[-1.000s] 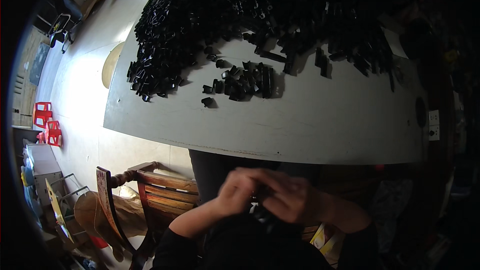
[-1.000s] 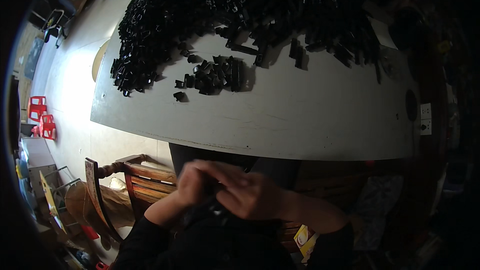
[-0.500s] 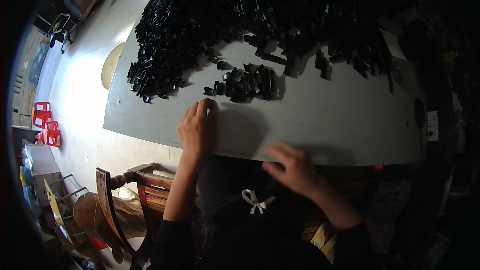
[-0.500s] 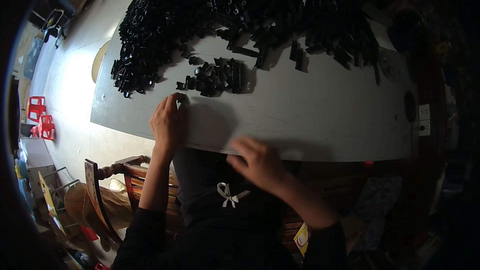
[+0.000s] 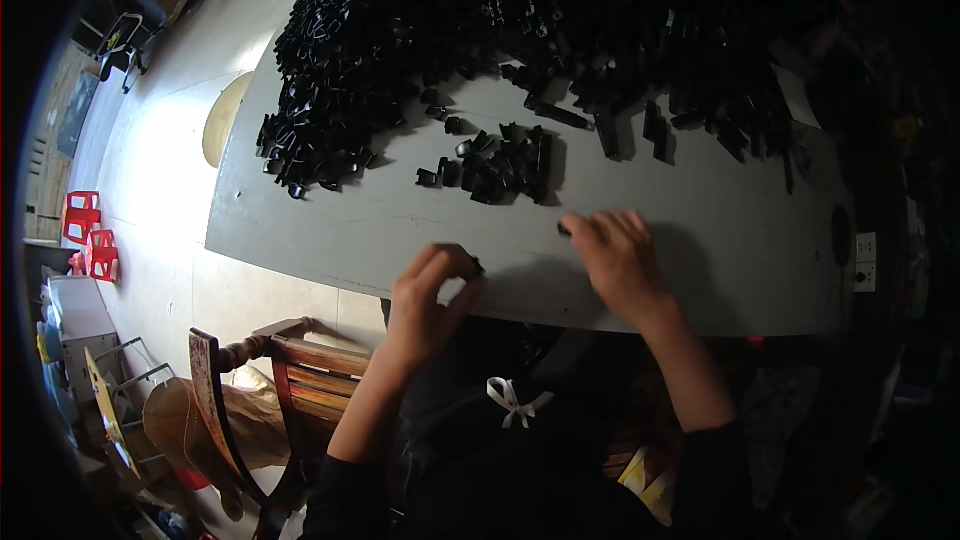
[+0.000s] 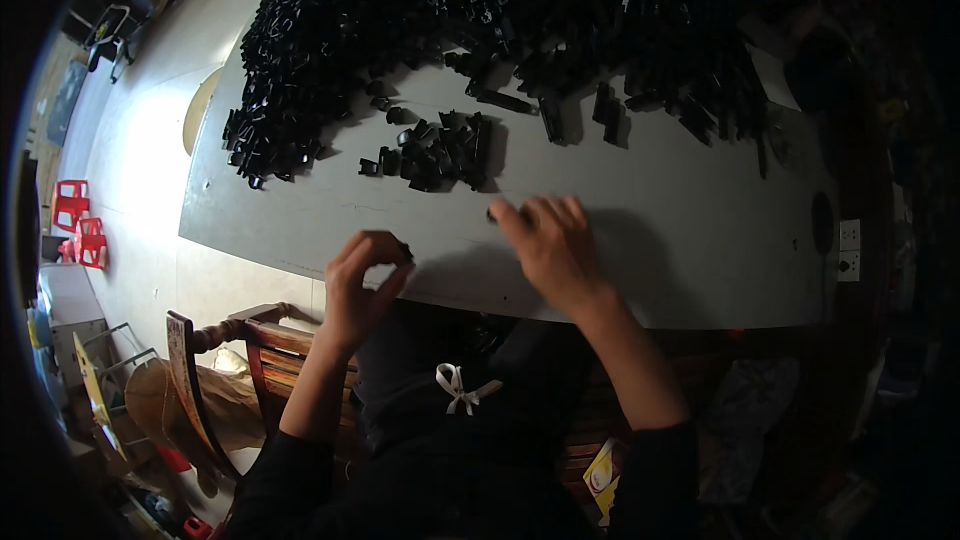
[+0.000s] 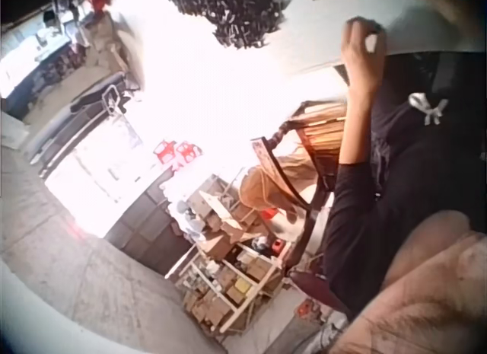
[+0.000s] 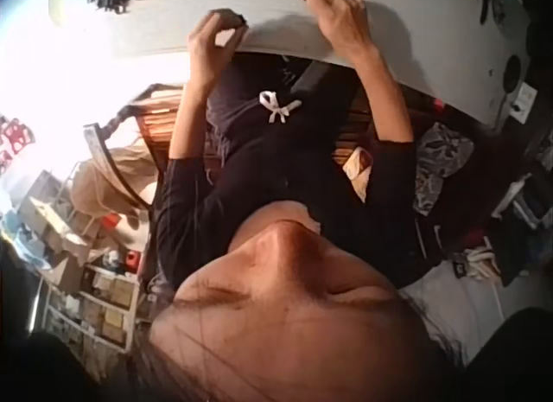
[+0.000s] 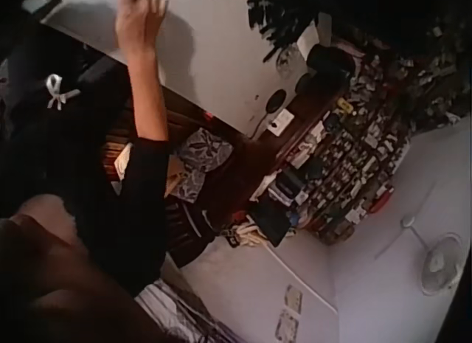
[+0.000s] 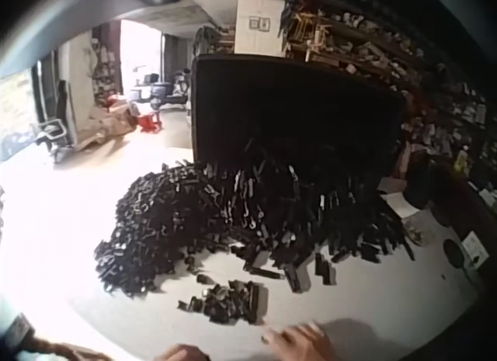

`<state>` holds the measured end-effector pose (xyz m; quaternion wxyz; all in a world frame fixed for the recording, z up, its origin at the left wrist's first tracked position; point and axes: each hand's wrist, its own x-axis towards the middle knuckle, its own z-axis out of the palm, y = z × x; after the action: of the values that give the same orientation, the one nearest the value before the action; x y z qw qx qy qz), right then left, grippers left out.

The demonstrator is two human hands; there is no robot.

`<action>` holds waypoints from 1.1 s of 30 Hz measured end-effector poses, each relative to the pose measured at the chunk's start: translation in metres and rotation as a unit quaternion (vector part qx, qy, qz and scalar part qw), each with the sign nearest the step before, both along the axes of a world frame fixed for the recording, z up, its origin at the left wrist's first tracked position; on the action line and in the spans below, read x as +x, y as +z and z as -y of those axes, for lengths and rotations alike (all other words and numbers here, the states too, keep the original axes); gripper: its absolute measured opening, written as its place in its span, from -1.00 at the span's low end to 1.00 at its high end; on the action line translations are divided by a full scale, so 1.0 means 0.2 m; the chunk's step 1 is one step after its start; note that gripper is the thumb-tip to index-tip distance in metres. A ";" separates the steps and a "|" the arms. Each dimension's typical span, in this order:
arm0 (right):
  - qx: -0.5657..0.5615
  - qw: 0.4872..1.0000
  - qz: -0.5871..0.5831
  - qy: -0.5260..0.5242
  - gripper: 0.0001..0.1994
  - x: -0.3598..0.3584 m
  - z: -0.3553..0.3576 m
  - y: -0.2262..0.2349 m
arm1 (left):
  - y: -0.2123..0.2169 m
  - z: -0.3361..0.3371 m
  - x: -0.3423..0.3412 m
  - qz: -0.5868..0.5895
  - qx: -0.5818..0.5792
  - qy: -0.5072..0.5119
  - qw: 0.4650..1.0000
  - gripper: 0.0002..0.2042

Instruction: Assemble small black plastic components by snapping them together.

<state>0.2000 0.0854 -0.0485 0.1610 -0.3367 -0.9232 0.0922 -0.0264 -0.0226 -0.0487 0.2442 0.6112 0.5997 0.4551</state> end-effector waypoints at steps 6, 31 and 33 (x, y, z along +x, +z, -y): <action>-0.148 0.979 -0.130 0.048 -0.67 0.00 0.28 0.20 | 0.14 0.06 0.11 0.050 0.015 -0.089 0.995 -0.86; -0.108 0.974 -0.125 0.158 -0.81 -0.07 0.41 0.13 | 0.06 0.03 0.27 0.319 -0.019 -0.215 0.923 -0.67; -0.049 0.994 -0.017 0.094 -0.85 -0.05 0.25 0.09 | -0.03 -0.05 0.21 0.130 0.015 -0.047 0.990 -0.90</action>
<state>0.1896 0.0349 -0.0300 0.1506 -0.2544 -0.9422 0.1575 0.0155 -0.0133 -0.0557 0.3324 0.5779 0.5264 0.5277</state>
